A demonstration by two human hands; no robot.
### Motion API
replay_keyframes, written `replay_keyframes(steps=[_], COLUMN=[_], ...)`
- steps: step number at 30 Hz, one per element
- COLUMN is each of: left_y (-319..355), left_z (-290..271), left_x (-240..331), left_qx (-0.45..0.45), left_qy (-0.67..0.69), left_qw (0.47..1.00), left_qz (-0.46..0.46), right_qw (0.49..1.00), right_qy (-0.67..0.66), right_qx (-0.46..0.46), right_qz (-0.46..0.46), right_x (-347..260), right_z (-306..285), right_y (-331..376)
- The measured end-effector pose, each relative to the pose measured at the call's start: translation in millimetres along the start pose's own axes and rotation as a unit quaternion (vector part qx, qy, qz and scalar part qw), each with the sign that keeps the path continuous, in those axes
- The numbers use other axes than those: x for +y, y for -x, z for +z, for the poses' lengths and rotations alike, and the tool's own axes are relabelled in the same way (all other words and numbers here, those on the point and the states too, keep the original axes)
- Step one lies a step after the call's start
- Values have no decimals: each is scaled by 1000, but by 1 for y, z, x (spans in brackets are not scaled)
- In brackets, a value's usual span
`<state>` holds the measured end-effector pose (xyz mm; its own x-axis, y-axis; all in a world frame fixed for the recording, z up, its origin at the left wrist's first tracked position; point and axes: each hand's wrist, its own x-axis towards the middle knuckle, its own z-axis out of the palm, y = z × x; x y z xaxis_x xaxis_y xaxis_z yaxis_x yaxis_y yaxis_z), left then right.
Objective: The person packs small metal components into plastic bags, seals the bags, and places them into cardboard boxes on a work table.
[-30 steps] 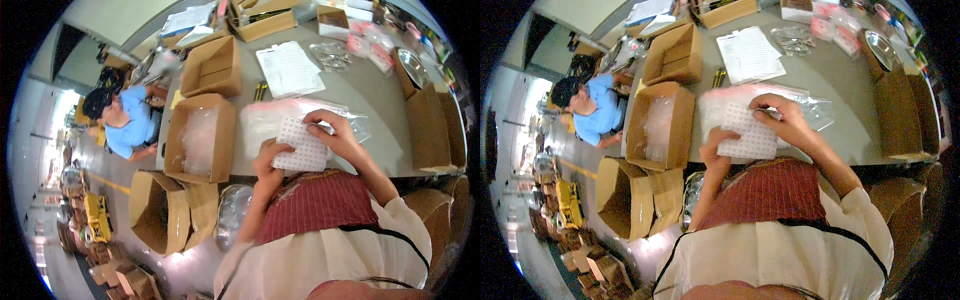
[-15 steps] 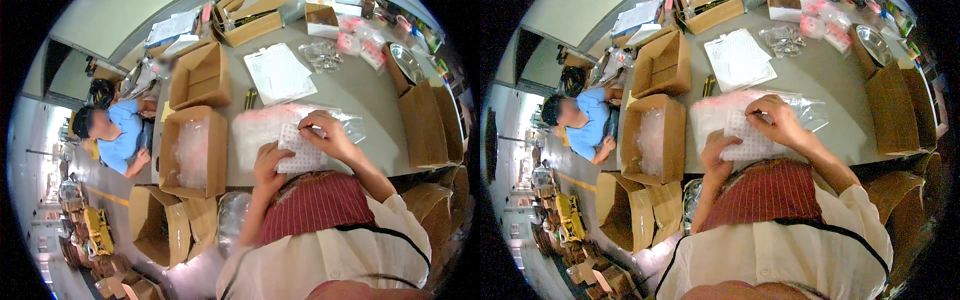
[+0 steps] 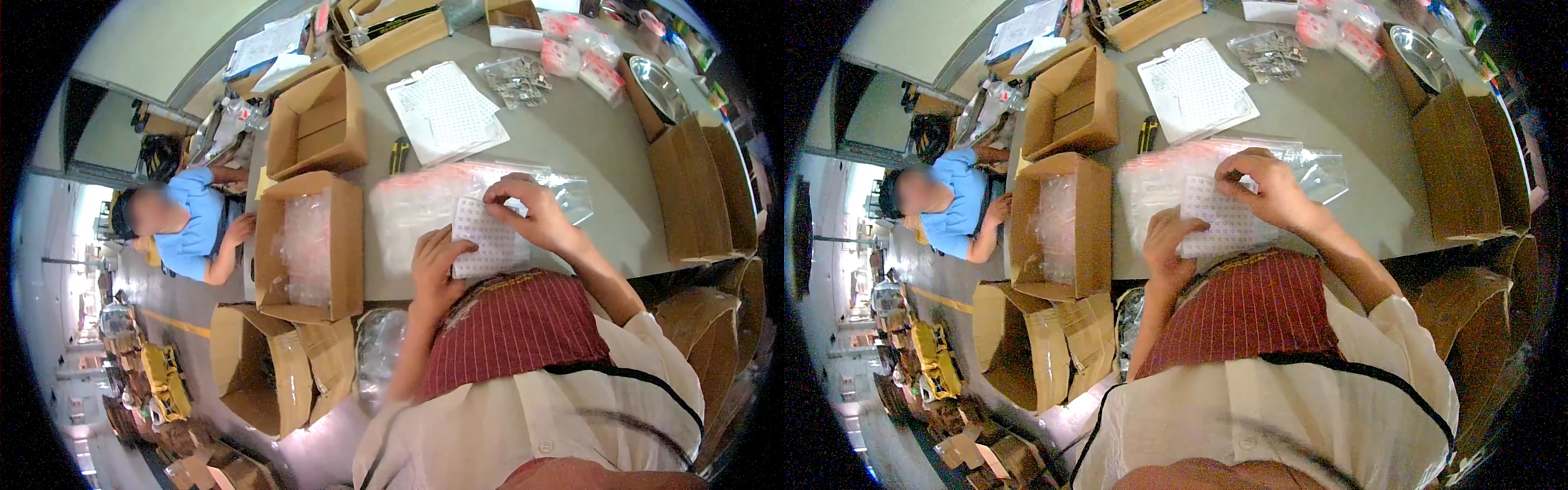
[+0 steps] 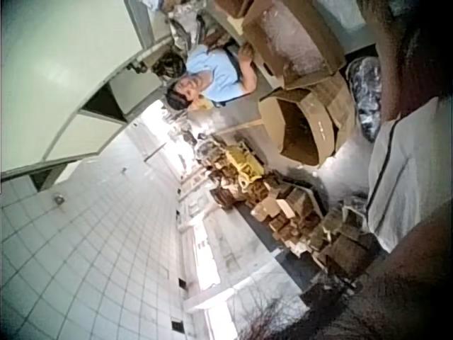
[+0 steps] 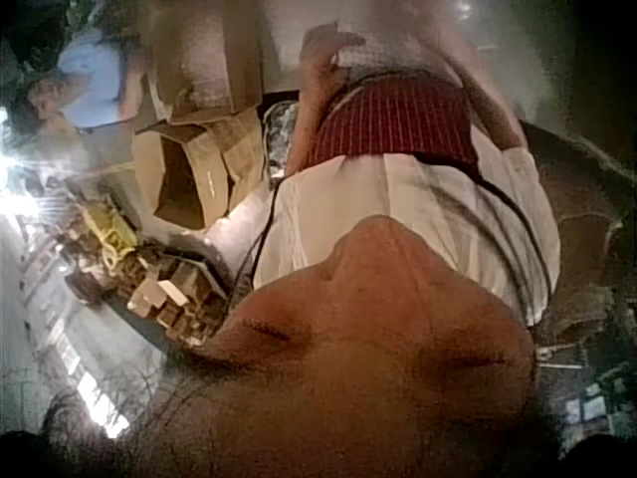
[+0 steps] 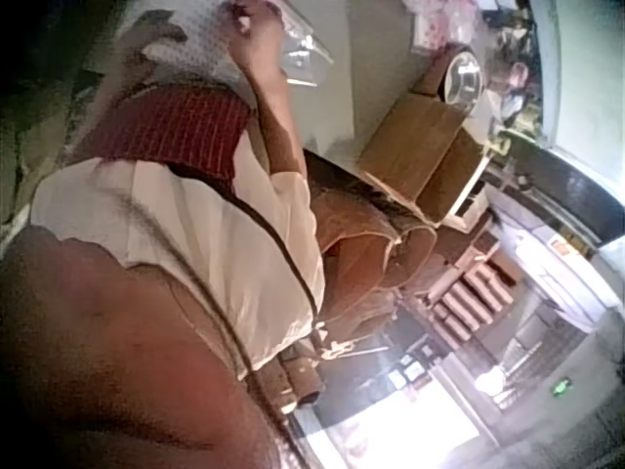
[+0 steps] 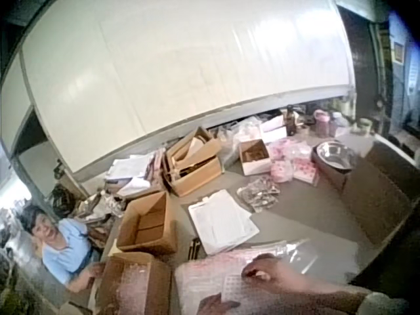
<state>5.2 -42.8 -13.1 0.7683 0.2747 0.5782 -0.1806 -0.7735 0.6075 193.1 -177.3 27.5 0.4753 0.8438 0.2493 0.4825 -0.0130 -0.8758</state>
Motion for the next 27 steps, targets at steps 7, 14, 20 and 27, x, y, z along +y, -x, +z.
replay_keyframes(steps=[7, 14, 20, 27], left_y=[-7, -6, -3, -2], left_z=[2, 6, 6, 8], left_x=[8, 6, 3, 3], left_qx=[6, 27, -17, -17], left_qy=[-16, -31, 5, 8], left_qw=[1000, 999, 1000, 999], left_qz=[-6, -1, -24, -50], right_qw=[975, 985, 987, 990], right_qy=[178, 151, 139, 118], right_qx=[31, 32, 34, 2], right_qz=[-128, -79, -73, -73], right_x=[7, 8, 19, 15], right_z=[1, 4, 5, 2], right_y=[0, 0, 1, 1])
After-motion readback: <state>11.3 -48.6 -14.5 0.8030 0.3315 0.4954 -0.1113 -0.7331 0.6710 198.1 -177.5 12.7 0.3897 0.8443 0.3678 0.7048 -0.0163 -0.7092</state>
